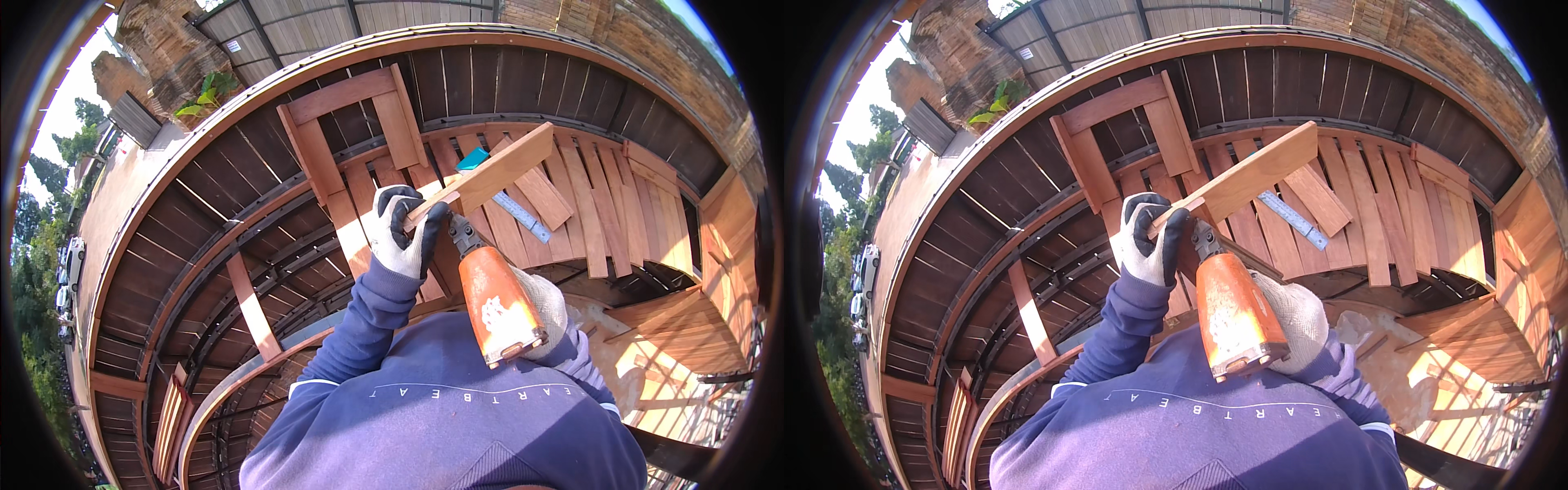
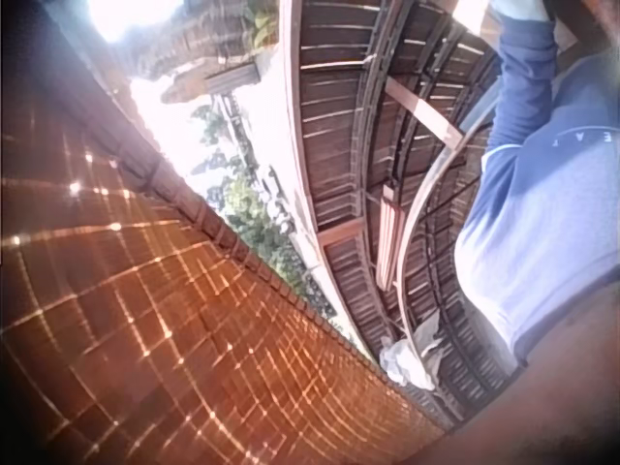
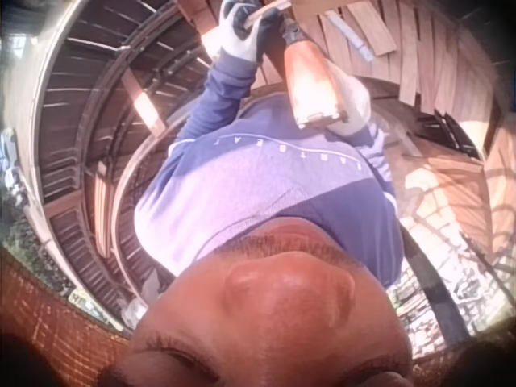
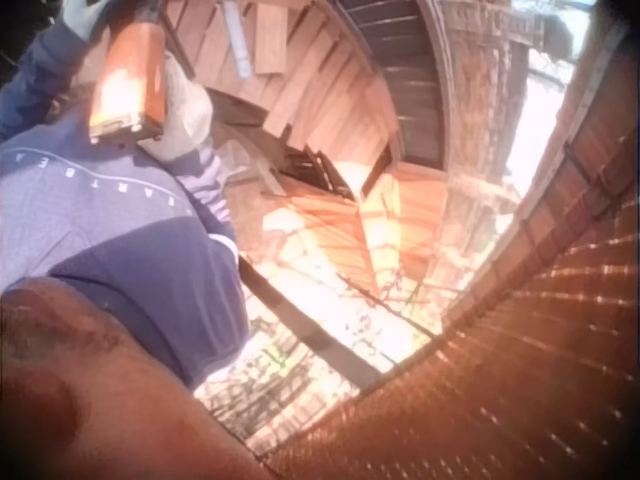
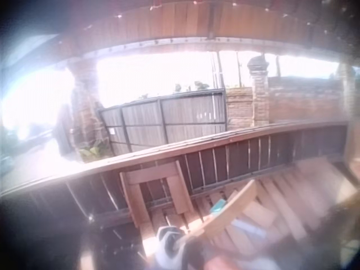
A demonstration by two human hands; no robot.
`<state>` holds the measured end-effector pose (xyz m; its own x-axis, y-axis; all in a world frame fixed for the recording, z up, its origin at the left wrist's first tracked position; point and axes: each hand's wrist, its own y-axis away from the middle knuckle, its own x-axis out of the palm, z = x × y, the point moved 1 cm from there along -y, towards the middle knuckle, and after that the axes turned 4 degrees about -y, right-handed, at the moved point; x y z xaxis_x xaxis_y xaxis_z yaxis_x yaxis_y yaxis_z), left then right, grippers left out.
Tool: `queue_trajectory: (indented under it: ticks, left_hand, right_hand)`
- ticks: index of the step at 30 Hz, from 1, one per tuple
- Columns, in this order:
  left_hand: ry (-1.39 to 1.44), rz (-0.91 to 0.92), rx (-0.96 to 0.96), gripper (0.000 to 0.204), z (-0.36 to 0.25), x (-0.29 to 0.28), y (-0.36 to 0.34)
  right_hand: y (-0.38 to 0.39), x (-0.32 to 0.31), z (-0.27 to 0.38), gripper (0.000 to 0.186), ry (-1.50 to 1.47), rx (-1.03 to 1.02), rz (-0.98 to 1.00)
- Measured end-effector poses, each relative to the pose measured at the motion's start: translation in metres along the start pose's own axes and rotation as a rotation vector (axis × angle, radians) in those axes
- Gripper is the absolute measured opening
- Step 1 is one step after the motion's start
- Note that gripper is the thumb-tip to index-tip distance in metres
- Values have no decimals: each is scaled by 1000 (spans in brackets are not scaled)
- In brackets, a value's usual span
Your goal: The person assembles wooden structures using a nail gun and a square tool. The person aligns wooden boards, checks the angles with a square, and fastens the pieces together using a pneumatic nail gun inside a larger circular wooden structure.
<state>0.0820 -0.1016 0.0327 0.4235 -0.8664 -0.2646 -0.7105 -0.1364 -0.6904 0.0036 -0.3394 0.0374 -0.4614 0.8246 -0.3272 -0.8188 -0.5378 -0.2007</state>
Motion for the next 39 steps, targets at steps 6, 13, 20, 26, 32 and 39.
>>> queue_trajectory:
  ticks: [6, 13, 20, 26, 32, 39]
  left_hand:
    - [-14, -24, -13, 16, 3, -3, 2]
    - [-63, -23, 23, 14, 2, -9, -2]
    - [-68, -27, -8, 14, 3, -10, -3]
    - [-19, -44, -46, 14, 7, -7, -2]
    - [171, -193, -234, 23, 47, -16, -3]
    - [551, -506, -612, 31, 113, -58, 6]
  right_hand:
    - [-1, 2, -1, 55, 122, 0, 22]
    - [-4, 9, -36, 61, 113, -166, -87]
    - [-5, 4, -20, 56, 117, -87, 85]
    - [-7, 7, -10, 51, 105, -31, 1]
    - [3, 12, -28, 40, -426, 66, -215]
    - [18, 19, -53, 32, -125, 174, -441]
